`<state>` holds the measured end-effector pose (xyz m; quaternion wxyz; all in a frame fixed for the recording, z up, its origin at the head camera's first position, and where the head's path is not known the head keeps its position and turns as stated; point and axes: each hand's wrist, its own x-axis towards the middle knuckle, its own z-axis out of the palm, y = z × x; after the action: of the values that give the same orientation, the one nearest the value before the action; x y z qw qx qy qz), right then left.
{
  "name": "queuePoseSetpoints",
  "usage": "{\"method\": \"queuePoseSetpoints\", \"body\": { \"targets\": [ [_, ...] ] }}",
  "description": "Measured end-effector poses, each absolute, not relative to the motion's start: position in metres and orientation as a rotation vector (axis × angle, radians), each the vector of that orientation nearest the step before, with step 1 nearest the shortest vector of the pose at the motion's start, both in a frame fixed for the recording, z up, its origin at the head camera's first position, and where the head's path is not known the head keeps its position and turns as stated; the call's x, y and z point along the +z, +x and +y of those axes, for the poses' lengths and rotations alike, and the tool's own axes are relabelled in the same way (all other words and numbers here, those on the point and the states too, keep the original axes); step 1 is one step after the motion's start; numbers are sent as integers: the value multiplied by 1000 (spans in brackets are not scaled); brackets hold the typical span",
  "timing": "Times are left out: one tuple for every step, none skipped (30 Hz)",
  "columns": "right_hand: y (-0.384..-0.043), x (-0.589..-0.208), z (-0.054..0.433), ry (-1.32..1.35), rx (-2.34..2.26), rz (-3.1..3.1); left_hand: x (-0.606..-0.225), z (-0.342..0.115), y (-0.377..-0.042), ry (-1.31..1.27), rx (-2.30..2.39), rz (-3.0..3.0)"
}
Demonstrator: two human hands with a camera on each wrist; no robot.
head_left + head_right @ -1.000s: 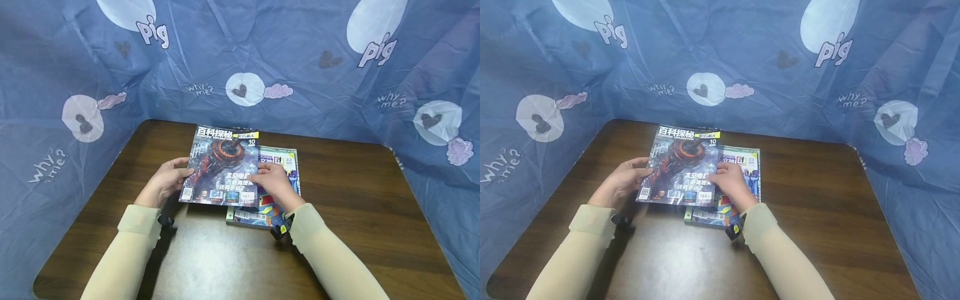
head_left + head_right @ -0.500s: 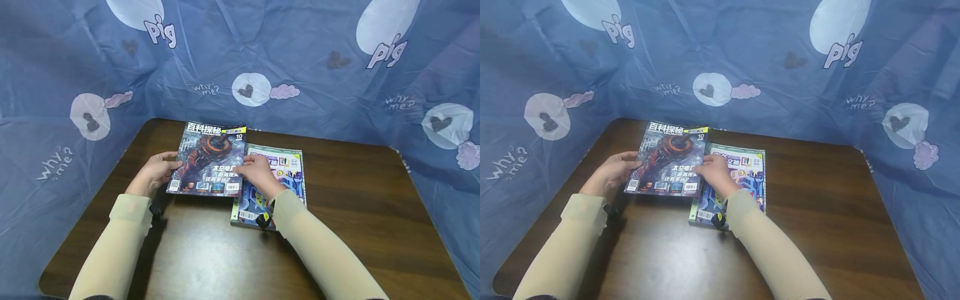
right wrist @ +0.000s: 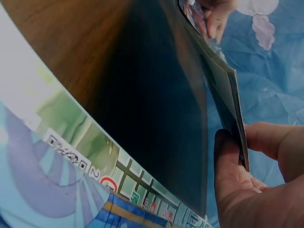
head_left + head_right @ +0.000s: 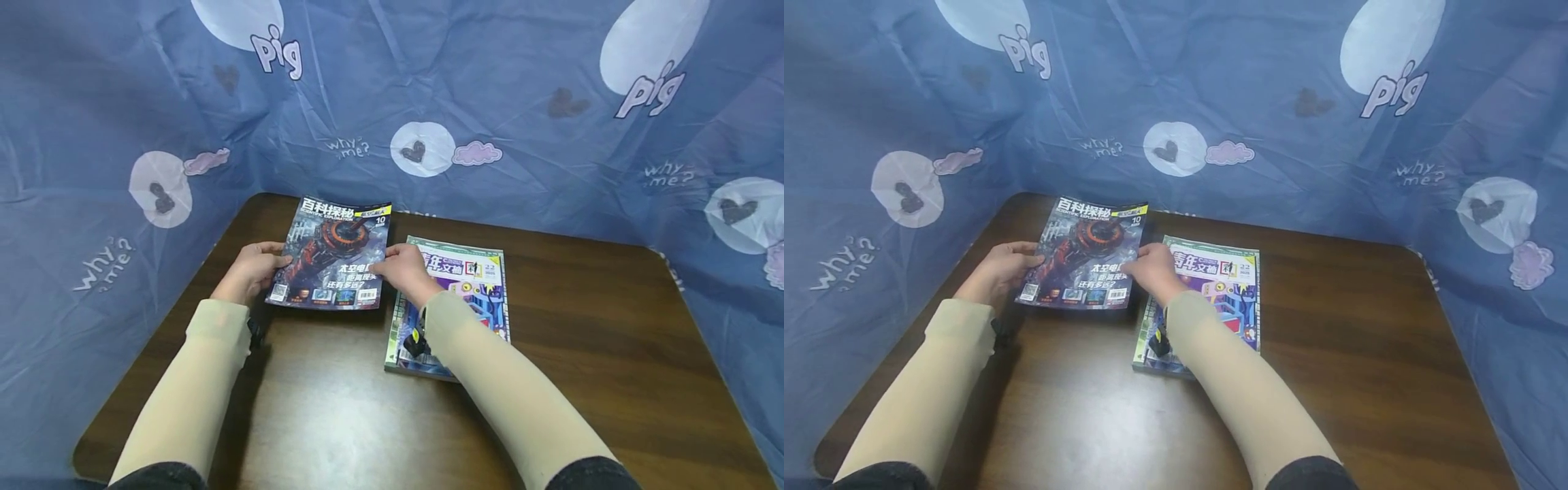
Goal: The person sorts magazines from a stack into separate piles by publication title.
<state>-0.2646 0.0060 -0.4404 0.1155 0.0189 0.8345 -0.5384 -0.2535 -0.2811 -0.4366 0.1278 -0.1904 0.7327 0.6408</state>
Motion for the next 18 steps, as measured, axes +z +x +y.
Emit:
{"method": "queuePoseSetpoints", "body": {
  "targets": [
    [-267, -441, 4, 46, -1552, 2470, -437, -282, -255, -567, 1848, 2151],
    [-269, -442, 2, 40, -1528, 2494, -438, -283, -256, -582, 1830, 2169],
    [-271, -443, 0, 37, -1507, 2514, -439, -283, -258, -592, 1820, 2177],
    [-272, -443, -2, 36, -1488, 2529, -440, -284, -259, -605, 1807, 2185],
    [-274, -444, -3, 41, -1476, 2540, -441, -285, -261, -617, 1798, 2188],
    [-275, -444, -5, 44, -1466, 2546, -442, -286, -262, -628, 1791, 2190],
    [-277, -445, -6, 46, -1457, 2553, -443, -287, -263, -638, 1781, 2195],
    [-279, -445, -8, 46, -1446, 2559, -443, -288, -264, -643, 1772, 2201],
    [-280, -446, -9, 44, -1436, 2560, -444, -289, -265, -648, 1762, 2206],
    [-281, -446, -10, 38, -1426, 2568, -445, -290, -266, -651, 1749, 2216],
    [-283, -447, -11, 26, -1412, 2579, -445, -290, -268, -652, 1743, 2221],
    [-284, -447, -11, 18, -1400, 2587, -446, -291, -269, -652, 1734, 2229],
    [-286, -447, -12, 7, -1386, 2596, -447, -292, -271, -654, 1722, 2239],
    [-287, -448, -13, -10, -1364, 2604, -447, -293, -273, -653, 1717, 2245],
    [-289, -448, -13, -21, -1358, 2606, -447, -293, -275, -656, 1716, 2249],
    [-291, -448, -14, -31, -1350, 2605, -447, -294, -277, -660, 1713, 2257],
    [-294, -449, -15, -35, -1349, 2600, -447, -294, -278, -667, 1719, 2257],
    [-296, -448, -16, -33, -1354, 2595, -447, -294, -280, -670, 1719, 2262]
  ]
}}
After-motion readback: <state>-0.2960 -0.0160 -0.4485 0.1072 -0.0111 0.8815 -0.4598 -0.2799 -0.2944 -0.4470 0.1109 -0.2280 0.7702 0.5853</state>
